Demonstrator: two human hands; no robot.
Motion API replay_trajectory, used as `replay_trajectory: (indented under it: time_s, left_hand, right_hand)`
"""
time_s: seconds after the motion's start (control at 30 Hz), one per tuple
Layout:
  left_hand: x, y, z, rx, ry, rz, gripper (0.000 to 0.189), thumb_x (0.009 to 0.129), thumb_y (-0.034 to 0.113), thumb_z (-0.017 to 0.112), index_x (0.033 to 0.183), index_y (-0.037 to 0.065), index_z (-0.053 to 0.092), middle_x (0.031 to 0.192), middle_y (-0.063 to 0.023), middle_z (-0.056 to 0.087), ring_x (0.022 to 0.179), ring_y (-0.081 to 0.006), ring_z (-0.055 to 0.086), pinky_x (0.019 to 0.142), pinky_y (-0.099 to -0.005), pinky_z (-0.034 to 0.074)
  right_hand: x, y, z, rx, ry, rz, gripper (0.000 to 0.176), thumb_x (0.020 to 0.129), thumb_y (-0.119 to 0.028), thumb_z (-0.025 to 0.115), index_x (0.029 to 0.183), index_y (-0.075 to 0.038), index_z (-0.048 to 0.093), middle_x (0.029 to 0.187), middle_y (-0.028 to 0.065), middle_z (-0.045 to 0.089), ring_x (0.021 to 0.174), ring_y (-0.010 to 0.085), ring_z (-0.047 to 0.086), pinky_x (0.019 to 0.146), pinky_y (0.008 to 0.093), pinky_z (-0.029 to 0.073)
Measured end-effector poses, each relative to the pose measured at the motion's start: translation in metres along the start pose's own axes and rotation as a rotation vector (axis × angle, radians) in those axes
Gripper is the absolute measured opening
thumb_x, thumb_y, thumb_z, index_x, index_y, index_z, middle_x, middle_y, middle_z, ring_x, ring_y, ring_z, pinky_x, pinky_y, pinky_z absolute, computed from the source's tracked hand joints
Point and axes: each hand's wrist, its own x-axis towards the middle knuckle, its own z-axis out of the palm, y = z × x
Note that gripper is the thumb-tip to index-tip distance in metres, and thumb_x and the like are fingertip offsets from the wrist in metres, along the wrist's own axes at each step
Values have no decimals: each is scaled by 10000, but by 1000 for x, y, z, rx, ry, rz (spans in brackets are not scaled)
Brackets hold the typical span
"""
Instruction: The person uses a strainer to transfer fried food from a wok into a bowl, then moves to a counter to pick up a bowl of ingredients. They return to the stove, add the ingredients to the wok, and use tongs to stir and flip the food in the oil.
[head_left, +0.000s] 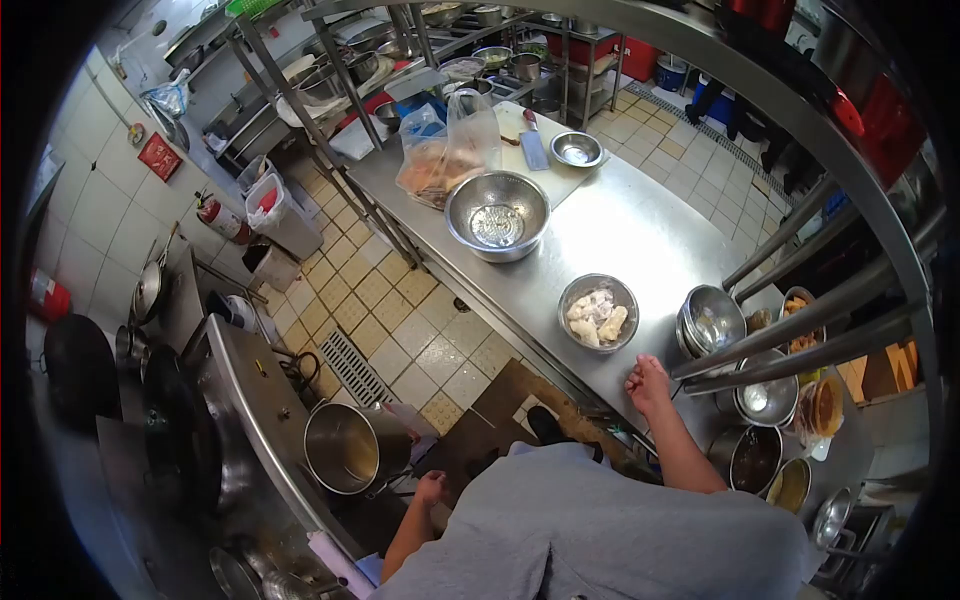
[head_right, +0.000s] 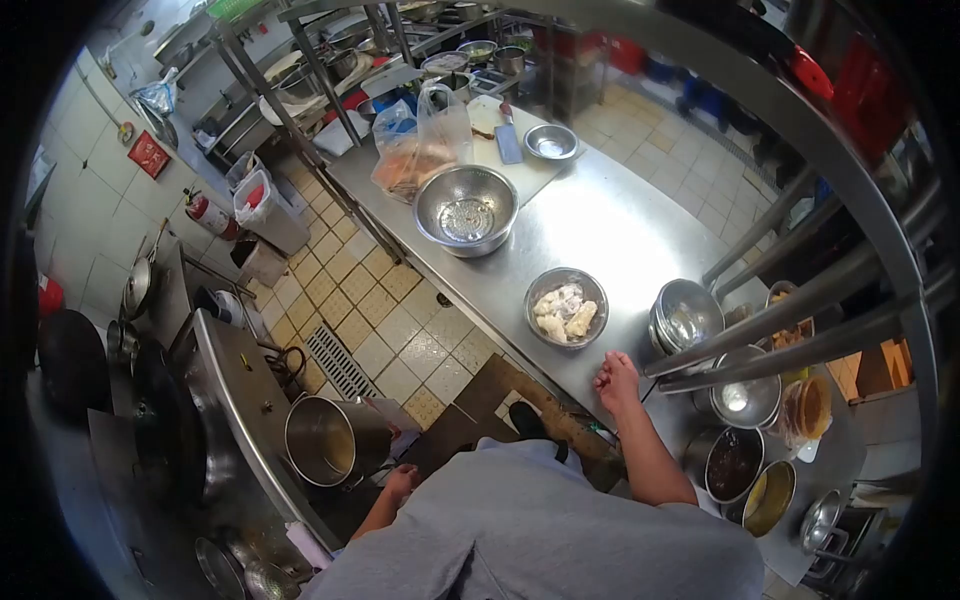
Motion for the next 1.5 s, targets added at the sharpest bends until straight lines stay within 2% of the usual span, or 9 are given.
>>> replay_trajectory:
  time_s: [0.2, 0.43, 0.6, 0.77, 1.07, 1.17, 1.3, 1.43, 1.5]
  left_hand:
    - [-25, 55, 20, -60, 65, -36, 192, 869, 121, 488, 1044, 45, 511, 848, -46, 549, 701, -155, 543, 583, -317, 486]
    - [-44, 77, 58, -12, 213, 307, 276, 848, 257, 506, 1026, 51, 553, 816, -80, 598, 652, -141, 565, 593, -293, 470]
    - [-109, 88, 86, -189, 271, 454, 285, 844, 256, 518, 1052, 64, 549, 889, -77, 612, 687, -175, 594, 637, -309, 481]
    - [-162, 67, 78, -527, 337, 434, 296, 857, 262, 523, 1087, 77, 534, 937, -34, 588, 772, -137, 577, 645, -294, 471]
    - [-280, -58, 61, -1170, 880, 500, 150, 877, 222, 520, 862, 75, 494, 861, -6, 549, 774, -93, 542, 687, -256, 462]
    - [-312, -97, 72, -1445, 1051, 525, 150, 873, 211, 526, 918, 72, 490, 859, -5, 550, 774, -86, 543, 681, -257, 486]
    - [-339, -136, 98, -1512, 1383, 499, 150, 875, 171, 519, 984, 72, 489, 877, -17, 550, 750, -89, 553, 653, -264, 506]
    - [-359, -162, 139, -1695, 1632, 450, 150, 884, 131, 483, 1020, 70, 497, 859, -25, 566, 663, -98, 563, 589, -243, 512]
    - [-370, -167, 154, -1740, 1751, 397, 184, 888, 129, 460, 1060, 64, 482, 902, -46, 580, 651, -107, 574, 560, -237, 506]
  right_hand:
    - [33, -44, 27, -119, -186, 111, 128, 812, -238, 592, 896, -184, 512, 809, -23, 508, 743, 143, 517, 628, 321, 434]
    - [58, -65, 70, -629, -335, -29, 115, 819, -153, 541, 922, -107, 523, 881, 42, 582, 728, 177, 588, 623, 329, 522]
    - [53, -42, 123, -917, -832, -16, 61, 842, -108, 480, 851, -48, 485, 858, 68, 565, 758, 157, 582, 637, 297, 520]
    - [-7, 59, 203, -1259, -1148, -62, 164, 817, -111, 562, 712, -114, 436, 629, -58, 381, 522, 30, 376, 460, 188, 394]
    - [-246, 269, 271, -1257, -1942, 467, 95, 820, -82, 520, 759, -94, 449, 696, -13, 497, 593, 76, 503, 543, 231, 488]
    - [-304, 327, 265, -1361, -2252, 284, 99, 798, -86, 566, 743, -63, 488, 690, -23, 508, 616, 57, 499, 549, 220, 445]
    - [-382, 374, 227, -1282, -2339, 783, 85, 821, -90, 573, 790, -55, 503, 698, -34, 509, 624, 36, 484, 568, 193, 427]
    - [-454, 413, 203, -1101, -2860, 112, 406, 803, -176, 619, 1135, -1, 465, 1120, 114, 527, 1006, 197, 528, 836, 300, 435]
    - [-495, 428, 188, -890, -2889, -557, 480, 758, -201, 650, 1152, -18, 447, 1119, 177, 506, 969, 305, 549, 818, 364, 451]
